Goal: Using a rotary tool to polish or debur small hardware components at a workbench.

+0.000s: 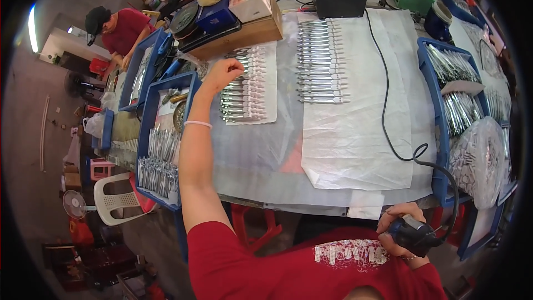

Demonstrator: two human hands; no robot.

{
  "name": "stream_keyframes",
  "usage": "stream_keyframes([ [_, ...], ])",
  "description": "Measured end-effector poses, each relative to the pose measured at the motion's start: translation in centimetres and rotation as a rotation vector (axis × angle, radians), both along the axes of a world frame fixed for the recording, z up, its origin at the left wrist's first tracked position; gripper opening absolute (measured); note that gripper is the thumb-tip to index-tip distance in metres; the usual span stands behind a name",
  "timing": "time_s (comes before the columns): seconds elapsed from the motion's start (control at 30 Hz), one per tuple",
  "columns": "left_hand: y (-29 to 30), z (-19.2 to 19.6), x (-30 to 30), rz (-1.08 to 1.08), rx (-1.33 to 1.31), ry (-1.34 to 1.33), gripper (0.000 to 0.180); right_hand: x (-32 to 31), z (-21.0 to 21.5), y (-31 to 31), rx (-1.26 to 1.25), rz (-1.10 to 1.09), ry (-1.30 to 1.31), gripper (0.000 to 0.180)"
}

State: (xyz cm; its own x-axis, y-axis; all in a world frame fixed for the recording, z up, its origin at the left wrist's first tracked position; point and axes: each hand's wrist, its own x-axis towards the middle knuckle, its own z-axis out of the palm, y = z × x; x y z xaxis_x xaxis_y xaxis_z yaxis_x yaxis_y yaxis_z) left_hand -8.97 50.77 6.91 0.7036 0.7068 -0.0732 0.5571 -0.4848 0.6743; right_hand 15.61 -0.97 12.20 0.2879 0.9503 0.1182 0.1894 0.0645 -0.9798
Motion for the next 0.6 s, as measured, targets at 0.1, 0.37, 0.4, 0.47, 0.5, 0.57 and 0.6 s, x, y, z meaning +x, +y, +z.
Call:
stream_keyframes([
  [0.1, -0.4, 0.0, 0.0, -0.035, 0.111, 0.025, 0.014, 0.0, 0.2, 0.2, 0.007, 0.019, -0.011, 0.046],
  [0.37, 1.6, -1.2, -0.8, -0.021, -0.171, 0.042, 0.015, 0.0, 0.5, 0.1, 0.012, 0.041, -0.043, 0.046],
  [0.4, 2.1, -1.3, -1.1, -0.051, -0.221, 0.037, 0.016, -0.1, 0.5, 0.1, 0.015, 0.038, -0.043, 0.046],
  [0.47, 3.0, -1.6, -1.6, -0.102, -0.277, 0.061, 0.018, -0.1, 0.5, 0.1, -0.007, 0.029, -0.052, 0.047],
  [0.5, 3.2, -1.6, -1.5, -0.104, -0.277, 0.063, 0.018, -0.2, 0.4, 0.3, -0.010, 0.016, -0.048, 0.047],
  [0.57, 3.5, -1.5, -1.3, -0.154, -0.306, 0.121, 0.017, -0.3, 0.3, 0.8, -0.018, 0.021, -0.045, 0.046],
  [0.6, 3.6, -1.4, -1.1, -0.153, -0.310, 0.123, 0.017, -0.4, 0.4, 1.0, -0.027, 0.028, -0.046, 0.046],
])
